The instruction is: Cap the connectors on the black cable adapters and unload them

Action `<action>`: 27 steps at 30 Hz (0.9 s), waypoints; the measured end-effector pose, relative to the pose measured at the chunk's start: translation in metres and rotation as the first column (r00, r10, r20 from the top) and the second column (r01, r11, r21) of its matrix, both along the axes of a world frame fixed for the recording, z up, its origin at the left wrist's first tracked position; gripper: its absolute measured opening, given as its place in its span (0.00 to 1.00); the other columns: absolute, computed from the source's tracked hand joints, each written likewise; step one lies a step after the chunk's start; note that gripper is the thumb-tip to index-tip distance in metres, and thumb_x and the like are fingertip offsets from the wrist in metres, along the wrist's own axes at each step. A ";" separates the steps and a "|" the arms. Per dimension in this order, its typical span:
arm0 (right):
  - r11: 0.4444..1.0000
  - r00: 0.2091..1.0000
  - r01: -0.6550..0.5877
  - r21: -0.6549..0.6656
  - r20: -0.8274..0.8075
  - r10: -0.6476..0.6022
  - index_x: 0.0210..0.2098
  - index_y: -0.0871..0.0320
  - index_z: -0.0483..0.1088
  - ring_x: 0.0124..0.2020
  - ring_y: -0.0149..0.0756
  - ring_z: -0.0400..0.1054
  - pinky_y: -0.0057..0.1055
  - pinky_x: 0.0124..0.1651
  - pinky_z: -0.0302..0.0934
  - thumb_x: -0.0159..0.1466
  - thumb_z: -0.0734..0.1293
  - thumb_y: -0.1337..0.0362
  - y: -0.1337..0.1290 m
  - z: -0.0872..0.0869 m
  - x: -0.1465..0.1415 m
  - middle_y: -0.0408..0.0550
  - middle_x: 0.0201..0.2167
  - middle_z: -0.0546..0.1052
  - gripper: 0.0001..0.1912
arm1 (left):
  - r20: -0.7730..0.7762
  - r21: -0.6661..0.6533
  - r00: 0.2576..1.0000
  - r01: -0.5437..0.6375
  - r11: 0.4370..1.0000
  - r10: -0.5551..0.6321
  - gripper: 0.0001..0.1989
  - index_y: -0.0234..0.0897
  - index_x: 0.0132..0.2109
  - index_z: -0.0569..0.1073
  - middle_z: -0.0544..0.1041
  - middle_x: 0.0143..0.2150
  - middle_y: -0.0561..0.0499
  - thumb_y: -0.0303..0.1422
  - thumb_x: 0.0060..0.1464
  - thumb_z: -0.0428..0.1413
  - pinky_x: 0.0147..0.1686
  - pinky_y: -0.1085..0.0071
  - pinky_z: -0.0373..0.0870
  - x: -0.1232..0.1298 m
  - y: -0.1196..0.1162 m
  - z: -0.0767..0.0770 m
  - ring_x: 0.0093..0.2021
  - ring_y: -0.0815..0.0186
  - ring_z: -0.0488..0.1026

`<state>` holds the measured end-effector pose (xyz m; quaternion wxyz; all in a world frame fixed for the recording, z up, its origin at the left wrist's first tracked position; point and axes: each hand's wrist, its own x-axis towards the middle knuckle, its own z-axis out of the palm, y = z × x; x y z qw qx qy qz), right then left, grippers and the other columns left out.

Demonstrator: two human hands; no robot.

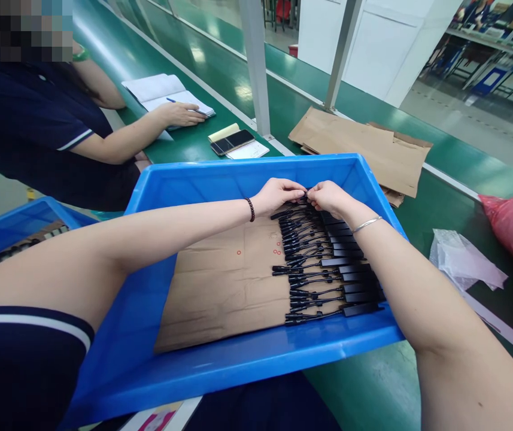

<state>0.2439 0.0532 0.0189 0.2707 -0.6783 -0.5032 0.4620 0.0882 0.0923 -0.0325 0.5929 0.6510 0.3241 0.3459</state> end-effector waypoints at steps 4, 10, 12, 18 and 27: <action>0.995 0.993 0.079 -0.060 -0.078 -0.083 0.25 0.63 0.67 0.22 0.24 0.61 0.23 0.26 0.59 0.55 0.64 0.80 -0.001 0.010 0.002 0.47 0.24 0.71 0.08 | -0.081 0.006 0.996 0.028 1.000 -0.027 0.08 0.29 0.37 0.75 0.76 0.33 0.47 0.28 0.48 0.60 0.37 0.70 0.70 -0.003 0.008 0.005 0.30 0.72 0.72; 0.997 0.997 0.067 -0.029 -0.044 -0.069 0.31 0.64 0.68 0.20 0.22 0.59 0.20 0.21 0.56 0.58 0.60 0.81 0.000 0.013 0.008 0.48 0.24 0.71 0.09 | -0.589 0.323 0.799 0.371 0.871 -0.122 0.11 0.34 0.38 0.74 0.76 0.33 0.51 0.21 0.46 0.53 0.34 0.73 0.67 -0.025 0.024 0.032 0.33 0.70 0.72; 0.999 0.998 0.052 -0.015 -0.035 -0.052 0.30 0.64 0.68 0.20 0.22 0.59 0.21 0.21 0.55 0.59 0.62 0.79 0.001 0.011 0.008 0.48 0.24 0.72 0.06 | -0.775 0.406 0.628 0.583 0.704 -0.074 0.12 0.37 0.33 0.77 0.76 0.33 0.53 0.20 0.43 0.52 0.37 0.75 0.64 -0.033 0.025 0.040 0.34 0.70 0.70; 1.000 0.999 0.015 -0.014 -0.047 -0.015 0.28 0.63 0.66 0.17 0.21 0.53 0.21 0.17 0.46 0.63 0.64 0.65 -0.002 0.011 0.005 0.44 0.20 0.66 0.09 | -0.903 0.407 0.419 0.765 0.499 0.094 0.09 0.38 0.30 0.79 0.75 0.37 0.47 0.26 0.45 0.53 0.45 0.69 0.61 -0.028 0.008 0.035 0.40 0.63 0.69; 0.999 0.996 -0.035 0.017 -0.077 0.036 0.27 0.64 0.70 0.19 0.21 0.53 0.20 0.19 0.48 0.64 0.63 0.65 -0.002 0.010 0.007 0.43 0.20 0.63 0.11 | -0.941 0.310 0.318 0.667 0.677 0.117 0.08 0.30 0.35 0.76 0.74 0.37 0.40 0.27 0.48 0.53 0.40 0.66 0.64 -0.017 -0.016 0.026 0.41 0.57 0.70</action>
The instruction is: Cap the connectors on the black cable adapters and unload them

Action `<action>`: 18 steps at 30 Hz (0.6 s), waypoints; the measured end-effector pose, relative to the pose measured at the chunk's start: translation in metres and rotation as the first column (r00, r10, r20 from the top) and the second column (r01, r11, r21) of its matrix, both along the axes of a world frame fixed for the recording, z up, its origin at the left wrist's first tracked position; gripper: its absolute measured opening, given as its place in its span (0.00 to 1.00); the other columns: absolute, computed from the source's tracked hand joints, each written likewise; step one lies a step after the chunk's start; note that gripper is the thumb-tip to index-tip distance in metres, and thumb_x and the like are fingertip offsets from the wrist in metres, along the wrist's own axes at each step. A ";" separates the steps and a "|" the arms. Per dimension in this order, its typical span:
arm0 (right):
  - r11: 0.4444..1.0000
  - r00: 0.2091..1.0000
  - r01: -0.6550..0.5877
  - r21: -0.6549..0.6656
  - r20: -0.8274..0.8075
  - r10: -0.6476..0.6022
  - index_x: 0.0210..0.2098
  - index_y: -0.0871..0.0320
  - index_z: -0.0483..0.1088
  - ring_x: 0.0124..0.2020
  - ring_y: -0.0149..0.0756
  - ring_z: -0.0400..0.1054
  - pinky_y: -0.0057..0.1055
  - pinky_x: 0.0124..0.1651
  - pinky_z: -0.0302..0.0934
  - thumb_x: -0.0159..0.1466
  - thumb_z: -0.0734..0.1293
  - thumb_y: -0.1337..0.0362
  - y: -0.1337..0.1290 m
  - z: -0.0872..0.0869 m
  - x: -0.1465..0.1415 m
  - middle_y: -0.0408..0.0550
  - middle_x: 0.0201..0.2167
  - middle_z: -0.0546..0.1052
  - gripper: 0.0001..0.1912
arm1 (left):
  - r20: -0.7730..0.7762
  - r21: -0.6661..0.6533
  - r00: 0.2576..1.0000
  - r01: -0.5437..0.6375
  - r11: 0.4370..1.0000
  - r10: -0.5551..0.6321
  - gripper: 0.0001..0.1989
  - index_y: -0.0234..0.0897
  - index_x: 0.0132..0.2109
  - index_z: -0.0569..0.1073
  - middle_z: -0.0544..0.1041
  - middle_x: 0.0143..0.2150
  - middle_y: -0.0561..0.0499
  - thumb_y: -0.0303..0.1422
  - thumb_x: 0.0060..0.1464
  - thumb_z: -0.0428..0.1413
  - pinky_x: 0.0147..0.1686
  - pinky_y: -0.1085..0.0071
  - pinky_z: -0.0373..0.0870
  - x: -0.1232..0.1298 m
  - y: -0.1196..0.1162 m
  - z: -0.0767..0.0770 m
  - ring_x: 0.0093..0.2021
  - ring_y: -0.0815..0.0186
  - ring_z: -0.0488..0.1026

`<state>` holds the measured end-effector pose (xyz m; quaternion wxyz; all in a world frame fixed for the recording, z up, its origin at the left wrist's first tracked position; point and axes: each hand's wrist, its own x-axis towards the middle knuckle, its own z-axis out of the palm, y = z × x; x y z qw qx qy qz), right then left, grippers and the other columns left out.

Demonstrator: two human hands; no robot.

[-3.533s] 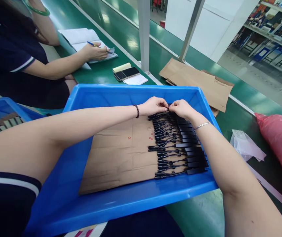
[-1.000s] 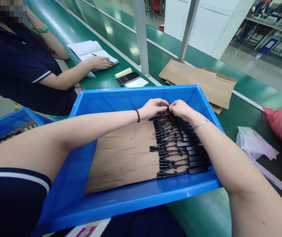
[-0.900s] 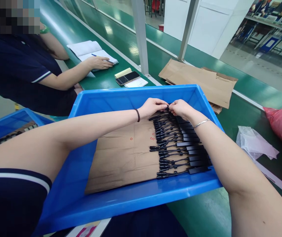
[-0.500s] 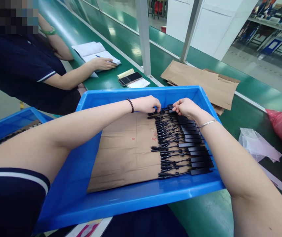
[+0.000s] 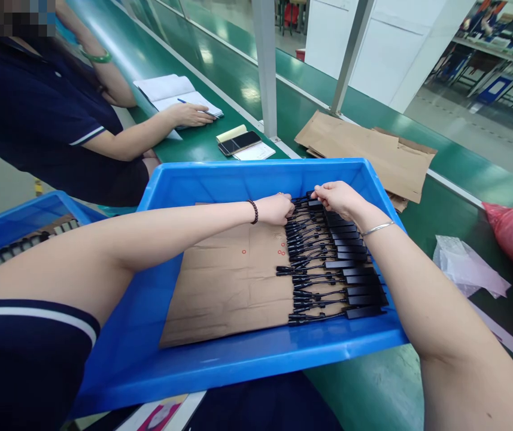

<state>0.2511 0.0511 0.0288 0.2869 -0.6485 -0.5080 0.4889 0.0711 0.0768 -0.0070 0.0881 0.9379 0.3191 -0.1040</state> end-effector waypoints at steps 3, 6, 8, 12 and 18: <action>0.999 0.999 0.035 -0.013 -0.026 -0.035 0.29 0.65 0.71 0.21 0.21 0.57 0.20 0.21 0.52 0.60 0.63 0.75 0.001 -0.001 0.001 0.46 0.24 0.68 0.06 | 0.028 -0.091 0.991 -0.128 0.988 0.131 0.11 0.31 0.39 0.74 0.75 0.36 0.42 0.28 0.47 0.53 0.33 0.68 0.64 -0.003 0.008 0.012 0.36 0.59 0.71; 0.999 0.997 0.049 0.015 -0.056 -0.048 0.33 0.64 0.70 0.21 0.22 0.58 0.21 0.22 0.53 0.55 0.64 0.79 0.001 0.000 0.002 0.47 0.25 0.71 0.08 | 0.195 -0.114 0.960 -0.181 0.977 0.201 0.09 0.33 0.39 0.73 0.76 0.36 0.45 0.26 0.49 0.52 0.35 0.71 0.64 -0.006 0.019 0.019 0.35 0.63 0.71; 0.998 0.997 0.062 0.028 -0.058 -0.060 0.34 0.64 0.69 0.21 0.22 0.58 0.21 0.23 0.54 0.56 0.65 0.78 0.001 0.000 0.002 0.47 0.26 0.73 0.07 | 0.393 -0.125 0.903 -0.136 0.983 0.175 0.07 0.34 0.38 0.72 0.75 0.36 0.48 0.27 0.52 0.52 0.38 0.71 0.65 -0.005 0.023 0.017 0.36 0.65 0.70; 0.997 0.999 0.047 0.060 -0.028 -0.046 0.28 0.63 0.66 0.20 0.21 0.57 0.20 0.23 0.53 0.59 0.65 0.74 0.000 -0.001 0.002 0.45 0.23 0.70 0.04 | 0.682 -0.417 0.648 -0.038 0.908 0.340 0.04 0.35 0.38 0.67 0.73 0.38 0.49 0.31 0.57 0.51 0.40 0.68 0.69 0.011 0.014 0.000 0.37 0.68 0.70; 0.990 0.998 0.043 0.137 -0.041 -0.038 0.29 0.63 0.69 0.20 0.22 0.56 0.21 0.24 0.52 0.56 0.65 0.75 0.000 -0.003 0.000 0.43 0.23 0.68 0.03 | 0.530 -0.846 0.280 0.107 0.522 0.801 0.02 0.34 0.38 0.61 0.71 0.30 0.53 0.27 0.60 0.48 0.34 0.69 0.74 0.032 -0.002 -0.018 0.30 0.72 0.73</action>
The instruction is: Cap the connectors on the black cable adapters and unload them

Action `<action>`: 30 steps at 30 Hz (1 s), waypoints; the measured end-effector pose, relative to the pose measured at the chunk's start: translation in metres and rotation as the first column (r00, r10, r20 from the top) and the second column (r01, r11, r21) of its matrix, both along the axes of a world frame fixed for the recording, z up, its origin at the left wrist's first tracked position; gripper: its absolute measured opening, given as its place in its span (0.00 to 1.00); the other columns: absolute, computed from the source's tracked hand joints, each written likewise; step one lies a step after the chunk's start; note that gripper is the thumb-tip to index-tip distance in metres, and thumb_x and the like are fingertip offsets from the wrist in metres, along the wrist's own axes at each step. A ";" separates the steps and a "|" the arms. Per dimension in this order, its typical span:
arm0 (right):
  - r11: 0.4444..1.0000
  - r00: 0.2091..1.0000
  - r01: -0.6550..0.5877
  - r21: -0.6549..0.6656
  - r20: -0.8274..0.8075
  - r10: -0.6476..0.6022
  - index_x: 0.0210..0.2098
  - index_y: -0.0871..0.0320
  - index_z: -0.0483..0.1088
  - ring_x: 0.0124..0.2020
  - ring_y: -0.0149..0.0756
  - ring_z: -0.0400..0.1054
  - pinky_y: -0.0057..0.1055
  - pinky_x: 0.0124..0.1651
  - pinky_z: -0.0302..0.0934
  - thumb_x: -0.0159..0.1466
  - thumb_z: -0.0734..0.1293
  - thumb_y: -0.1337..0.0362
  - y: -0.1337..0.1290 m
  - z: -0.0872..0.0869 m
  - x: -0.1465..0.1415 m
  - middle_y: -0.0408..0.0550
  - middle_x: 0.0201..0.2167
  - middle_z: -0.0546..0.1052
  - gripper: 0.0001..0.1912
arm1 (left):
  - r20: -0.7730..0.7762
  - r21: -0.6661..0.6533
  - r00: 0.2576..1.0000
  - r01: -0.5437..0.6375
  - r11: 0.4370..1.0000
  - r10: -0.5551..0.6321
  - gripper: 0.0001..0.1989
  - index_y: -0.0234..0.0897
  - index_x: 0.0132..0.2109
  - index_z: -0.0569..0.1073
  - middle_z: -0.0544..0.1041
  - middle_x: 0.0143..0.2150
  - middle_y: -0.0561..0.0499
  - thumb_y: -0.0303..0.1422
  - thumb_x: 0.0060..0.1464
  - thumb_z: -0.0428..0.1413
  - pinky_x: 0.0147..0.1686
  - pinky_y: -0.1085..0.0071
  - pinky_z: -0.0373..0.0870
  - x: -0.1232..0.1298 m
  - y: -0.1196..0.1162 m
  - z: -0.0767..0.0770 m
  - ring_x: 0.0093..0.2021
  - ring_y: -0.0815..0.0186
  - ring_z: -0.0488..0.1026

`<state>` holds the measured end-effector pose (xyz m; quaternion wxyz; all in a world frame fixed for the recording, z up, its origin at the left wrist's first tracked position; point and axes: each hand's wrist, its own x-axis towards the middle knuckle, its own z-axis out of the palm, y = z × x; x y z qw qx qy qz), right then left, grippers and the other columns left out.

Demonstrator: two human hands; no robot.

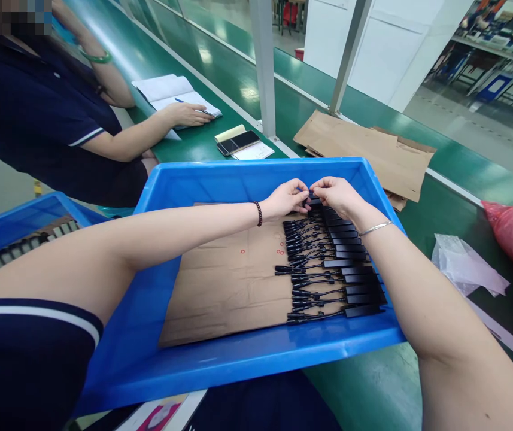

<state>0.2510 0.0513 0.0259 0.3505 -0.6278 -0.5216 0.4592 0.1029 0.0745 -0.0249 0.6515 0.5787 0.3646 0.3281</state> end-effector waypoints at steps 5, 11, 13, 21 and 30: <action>0.994 0.987 -0.039 0.101 0.157 0.023 0.33 0.64 0.73 0.22 0.23 0.58 0.22 0.25 0.52 0.54 0.66 0.73 0.002 -0.005 0.000 0.44 0.26 0.72 0.07 | 0.057 -0.051 0.995 -0.074 0.996 0.077 0.04 0.31 0.37 0.67 0.72 0.30 0.53 0.21 0.56 0.53 0.36 0.74 0.73 0.000 0.004 -0.002 0.27 0.76 0.73; 0.978 0.914 -0.105 0.179 0.406 0.024 0.32 0.63 0.74 0.30 0.29 0.66 0.24 0.32 0.57 0.53 0.68 0.66 0.005 -0.014 0.003 0.47 0.30 0.76 0.08 | 0.026 -0.051 0.994 -0.101 0.994 0.103 0.02 0.28 0.36 0.70 0.74 0.29 0.51 0.23 0.54 0.57 0.31 0.75 0.71 -0.001 0.006 -0.004 0.26 0.74 0.74; 0.973 0.883 -0.142 0.185 0.468 0.040 0.32 0.63 0.74 0.31 0.30 0.66 0.25 0.33 0.58 0.53 0.68 0.65 0.005 -0.014 0.005 0.47 0.30 0.77 0.08 | 0.016 -0.068 0.994 -0.109 0.992 0.111 0.02 0.28 0.35 0.70 0.74 0.28 0.51 0.24 0.54 0.57 0.30 0.76 0.69 -0.002 0.006 -0.004 0.25 0.74 0.73; 0.979 0.725 -0.198 0.045 0.679 0.115 0.29 0.62 0.73 0.27 0.28 0.63 0.26 0.30 0.53 0.54 0.65 0.68 0.002 0.000 -0.001 0.45 0.27 0.75 0.05 | 0.023 -0.024 0.999 -0.021 0.999 0.022 0.01 0.28 0.31 0.73 0.73 0.27 0.52 0.22 0.49 0.57 0.34 0.72 0.68 -0.003 0.007 -0.004 0.26 0.75 0.70; 0.985 0.965 -0.006 -0.171 0.256 0.051 0.24 0.63 0.68 0.20 0.24 0.58 0.22 0.22 0.53 0.53 0.65 0.75 0.001 -0.008 -0.002 0.45 0.22 0.70 0.04 | 0.098 0.061 0.995 0.017 0.998 -0.023 0.07 0.28 0.37 0.74 0.75 0.30 0.50 0.24 0.47 0.59 0.35 0.71 0.68 -0.006 0.011 -0.011 0.28 0.74 0.70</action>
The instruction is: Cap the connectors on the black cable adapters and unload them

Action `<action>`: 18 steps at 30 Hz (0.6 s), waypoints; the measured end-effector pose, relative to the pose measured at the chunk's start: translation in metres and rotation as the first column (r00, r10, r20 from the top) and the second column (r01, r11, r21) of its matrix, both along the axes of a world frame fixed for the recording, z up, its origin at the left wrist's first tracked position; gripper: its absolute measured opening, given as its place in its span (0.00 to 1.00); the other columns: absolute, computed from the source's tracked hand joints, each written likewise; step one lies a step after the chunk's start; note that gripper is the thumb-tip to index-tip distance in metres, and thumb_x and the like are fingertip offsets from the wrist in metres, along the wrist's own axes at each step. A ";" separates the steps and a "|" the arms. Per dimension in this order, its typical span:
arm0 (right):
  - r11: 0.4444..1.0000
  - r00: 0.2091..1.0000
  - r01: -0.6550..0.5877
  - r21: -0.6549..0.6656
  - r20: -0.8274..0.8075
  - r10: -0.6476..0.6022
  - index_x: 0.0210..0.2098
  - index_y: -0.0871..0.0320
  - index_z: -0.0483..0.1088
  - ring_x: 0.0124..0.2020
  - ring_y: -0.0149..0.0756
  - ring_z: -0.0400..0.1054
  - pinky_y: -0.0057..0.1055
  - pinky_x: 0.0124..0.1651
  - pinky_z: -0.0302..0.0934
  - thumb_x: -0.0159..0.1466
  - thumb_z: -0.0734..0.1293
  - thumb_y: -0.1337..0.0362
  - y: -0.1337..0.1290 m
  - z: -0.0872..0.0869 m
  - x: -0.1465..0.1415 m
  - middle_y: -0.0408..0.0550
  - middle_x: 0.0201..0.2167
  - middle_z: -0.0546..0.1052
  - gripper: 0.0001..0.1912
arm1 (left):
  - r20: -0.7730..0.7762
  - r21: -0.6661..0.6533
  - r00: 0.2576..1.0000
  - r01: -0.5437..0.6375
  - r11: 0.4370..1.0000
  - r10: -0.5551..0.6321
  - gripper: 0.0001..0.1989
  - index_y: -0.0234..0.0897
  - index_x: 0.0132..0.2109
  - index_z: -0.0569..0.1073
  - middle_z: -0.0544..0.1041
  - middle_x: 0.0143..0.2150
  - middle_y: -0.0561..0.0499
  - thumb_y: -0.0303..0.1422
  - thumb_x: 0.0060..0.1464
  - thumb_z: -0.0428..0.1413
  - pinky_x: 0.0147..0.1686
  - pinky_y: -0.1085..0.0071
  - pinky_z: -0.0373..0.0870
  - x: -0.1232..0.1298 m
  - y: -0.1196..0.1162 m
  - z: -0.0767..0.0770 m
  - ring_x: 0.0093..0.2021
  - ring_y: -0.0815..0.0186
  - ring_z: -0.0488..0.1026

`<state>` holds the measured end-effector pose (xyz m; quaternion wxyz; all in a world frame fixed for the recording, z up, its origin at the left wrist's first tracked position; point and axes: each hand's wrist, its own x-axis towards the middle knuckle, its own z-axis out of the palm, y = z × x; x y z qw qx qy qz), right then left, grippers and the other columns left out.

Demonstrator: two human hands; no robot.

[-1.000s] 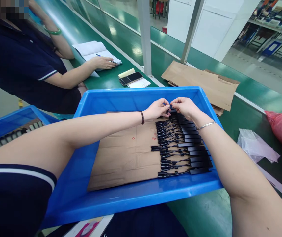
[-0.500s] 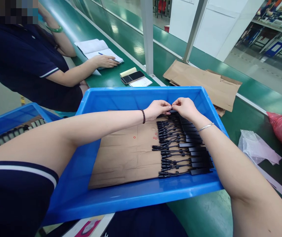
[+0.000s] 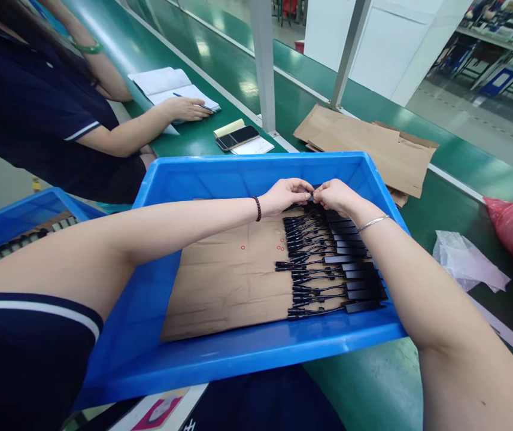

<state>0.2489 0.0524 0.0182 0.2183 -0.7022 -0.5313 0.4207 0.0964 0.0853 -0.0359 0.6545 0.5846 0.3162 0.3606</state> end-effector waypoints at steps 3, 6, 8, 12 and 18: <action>0.988 0.973 0.062 -0.144 -0.210 -0.092 0.25 0.65 0.68 0.22 0.26 0.64 0.21 0.24 0.60 0.57 0.64 0.77 -0.002 0.002 0.000 0.48 0.23 0.72 0.06 | -0.037 0.054 0.999 -0.004 0.999 0.006 0.08 0.28 0.37 0.76 0.76 0.30 0.49 0.28 0.48 0.60 0.35 0.72 0.68 -0.001 0.001 -0.001 0.28 0.74 0.70; 0.969 0.934 0.086 -0.232 -0.319 -0.159 0.27 0.66 0.69 0.26 0.29 0.69 0.24 0.31 0.68 0.57 0.64 0.79 -0.004 0.007 0.001 0.50 0.23 0.73 0.06 | -0.103 0.085 0.995 -0.009 0.996 0.018 0.07 0.28 0.35 0.75 0.76 0.31 0.48 0.27 0.46 0.61 0.35 0.72 0.69 -0.002 0.002 0.003 0.29 0.73 0.71; 0.966 0.927 0.074 -0.246 -0.341 -0.158 0.28 0.67 0.69 0.28 0.31 0.71 0.26 0.35 0.70 0.55 0.66 0.80 -0.005 0.009 0.004 0.51 0.24 0.74 0.05 | -0.161 0.092 0.987 0.006 0.996 0.009 0.06 0.28 0.35 0.73 0.75 0.32 0.47 0.25 0.48 0.59 0.33 0.72 0.70 -0.004 0.004 0.007 0.28 0.72 0.72; 0.972 0.928 0.026 -0.233 -0.357 -0.110 0.28 0.65 0.70 0.30 0.32 0.72 0.26 0.36 0.70 0.50 0.70 0.83 -0.004 0.009 0.012 0.52 0.28 0.76 0.11 | -0.410 0.283 0.911 0.169 0.944 -0.041 0.12 0.34 0.41 0.71 0.74 0.29 0.51 0.21 0.48 0.51 0.32 0.72 0.68 -0.014 0.010 0.019 0.27 0.71 0.71; 0.983 0.960 0.022 -0.185 -0.270 -0.072 0.29 0.63 0.70 0.22 0.24 0.64 0.20 0.25 0.62 0.57 0.65 0.80 -0.002 0.009 0.011 0.47 0.25 0.74 0.08 | -0.817 0.528 0.567 0.662 0.533 0.105 0.09 0.37 0.27 0.78 0.74 0.34 0.46 0.22 0.39 0.54 0.44 0.68 0.61 -0.026 0.006 0.029 0.40 0.60 0.68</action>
